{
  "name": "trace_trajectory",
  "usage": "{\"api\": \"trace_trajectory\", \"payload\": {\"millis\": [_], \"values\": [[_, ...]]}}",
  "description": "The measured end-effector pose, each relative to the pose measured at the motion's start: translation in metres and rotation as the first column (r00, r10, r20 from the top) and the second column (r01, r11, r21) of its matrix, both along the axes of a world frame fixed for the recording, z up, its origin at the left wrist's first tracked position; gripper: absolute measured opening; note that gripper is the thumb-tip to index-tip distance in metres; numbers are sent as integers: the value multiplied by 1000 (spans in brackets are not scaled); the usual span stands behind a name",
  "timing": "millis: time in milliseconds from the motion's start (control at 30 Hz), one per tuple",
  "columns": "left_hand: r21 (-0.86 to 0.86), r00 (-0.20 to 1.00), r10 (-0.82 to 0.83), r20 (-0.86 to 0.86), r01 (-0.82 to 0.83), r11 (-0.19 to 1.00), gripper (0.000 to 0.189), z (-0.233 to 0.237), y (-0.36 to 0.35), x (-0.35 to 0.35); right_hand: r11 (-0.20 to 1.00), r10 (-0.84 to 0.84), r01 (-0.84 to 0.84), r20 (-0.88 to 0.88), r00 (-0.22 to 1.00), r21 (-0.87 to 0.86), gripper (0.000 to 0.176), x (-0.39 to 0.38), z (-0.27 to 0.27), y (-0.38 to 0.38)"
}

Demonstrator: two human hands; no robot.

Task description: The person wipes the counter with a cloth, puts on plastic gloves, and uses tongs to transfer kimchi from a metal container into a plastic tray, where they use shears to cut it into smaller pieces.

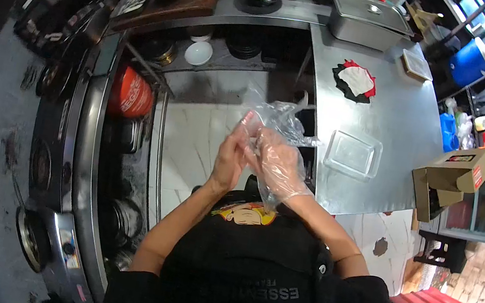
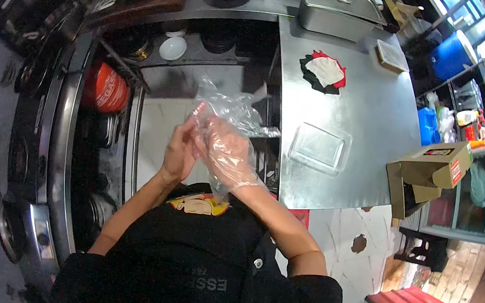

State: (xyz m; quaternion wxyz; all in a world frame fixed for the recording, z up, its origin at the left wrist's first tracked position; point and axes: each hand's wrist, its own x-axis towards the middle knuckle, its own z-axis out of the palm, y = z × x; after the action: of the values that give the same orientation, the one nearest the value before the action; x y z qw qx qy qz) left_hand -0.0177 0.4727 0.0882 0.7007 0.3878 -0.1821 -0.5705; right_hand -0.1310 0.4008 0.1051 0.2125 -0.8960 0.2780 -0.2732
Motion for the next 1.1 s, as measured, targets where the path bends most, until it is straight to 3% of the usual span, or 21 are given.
{"api": "trace_trajectory", "payload": {"millis": [100, 133, 267, 333, 367, 433, 567, 633, 700, 767, 800, 833, 900, 933, 967, 1000, 1033, 1067, 1100], "values": [[-121, 999, 30, -45, -35, 992, 55, -7, -33, 20, 999, -38, 38, -72, 997, 5, 25, 14, -10, -31], [-138, 998, 48, -27, -51, 989, 52, -14, -46, 25, 998, -48, 47, 1, 999, 44, 22, 18, -12, -38], [-2, 993, -73, 92, 73, 997, 49, -45, -100, 51, 1000, -27, 27, 90, 996, -9, 20, 32, -8, -60], [-14, 981, -75, -181, 73, 997, 57, -46, -136, 70, 998, -63, 62, 59, 996, 30, 20, 42, -3, -68], [-17, 980, -85, -182, 83, 996, 57, -39, -150, 76, 995, -84, 82, 31, 996, 64, 20, 49, 0, -74], [-417, 747, -446, -493, 247, 875, 70, -27, -172, 86, 992, -110, 102, 100, 989, 78, 19, 66, -2, -90], [-393, 744, -555, -371, 416, 820, 75, -14, -209, 119, 975, -212, 192, 208, 955, 111, 16, 109, -5, -124], [-378, 748, -557, -361, 428, 821, 72, -16, -231, 140, 967, -251, 229, 247, 936, 114, 12, 131, -1, -137], [-425, 769, -533, -354, 375, 824, 66, -13, -249, 161, 959, -255, 228, 162, 953, 166, 11, 151, 0, -147], [-383, 809, -466, -359, 327, 864, 71, -16, -269, 181, 926, -229, 114, 296, 927, 359, 13, 178, 5, -156], [-244, 890, -319, -326, 247, 938, 71, -26, -282, 188, 906, -199, 4, 416, 887, 424, 17, 189, 8, -163], [-105, 947, -168, -273, 144, 984, 72, -36, -294, 196, 906, -185, -9, 415, 891, 423, 17, 198, 11, -170], [-64, 951, -84, -296, 68, 996, 76, -39, -300, 210, 736, -299, 82, 215, 930, 672, 18, 211, 17, -181], [-64, 941, -94, -324, 77, 995, 78, -41, -299, 216, 834, -277, 137, 191, 942, 534, 21, 219, 17, -185], [-65, 931, -104, -351, 86, 994, 81, -39, -298, 219, 836, -261, 125, 187, 947, 534, 21, 226, 17, -191], [32, 937, -61, -344, 76, 997, 96, -27, -298, 219, 818, -287, 159, 153, 946, 553, 22, 232, 16, -198], [32, 937, -43, -347, 57, 998, 96, -35, -301, 223, 799, -310, 191, 118, 943, 570, 24, 238, 14, -202], [97, 960, -41, -278, 70, 993, 98, -39, -302, 226, 829, -289, 123, 231, 929, 545, 23, 247, 6, -203], [162, 977, -41, -208, 75, 984, 100, -43, -301, 229, 831, -266, 103, 228, 937, 546, 23, 252, 1, -198]]}}
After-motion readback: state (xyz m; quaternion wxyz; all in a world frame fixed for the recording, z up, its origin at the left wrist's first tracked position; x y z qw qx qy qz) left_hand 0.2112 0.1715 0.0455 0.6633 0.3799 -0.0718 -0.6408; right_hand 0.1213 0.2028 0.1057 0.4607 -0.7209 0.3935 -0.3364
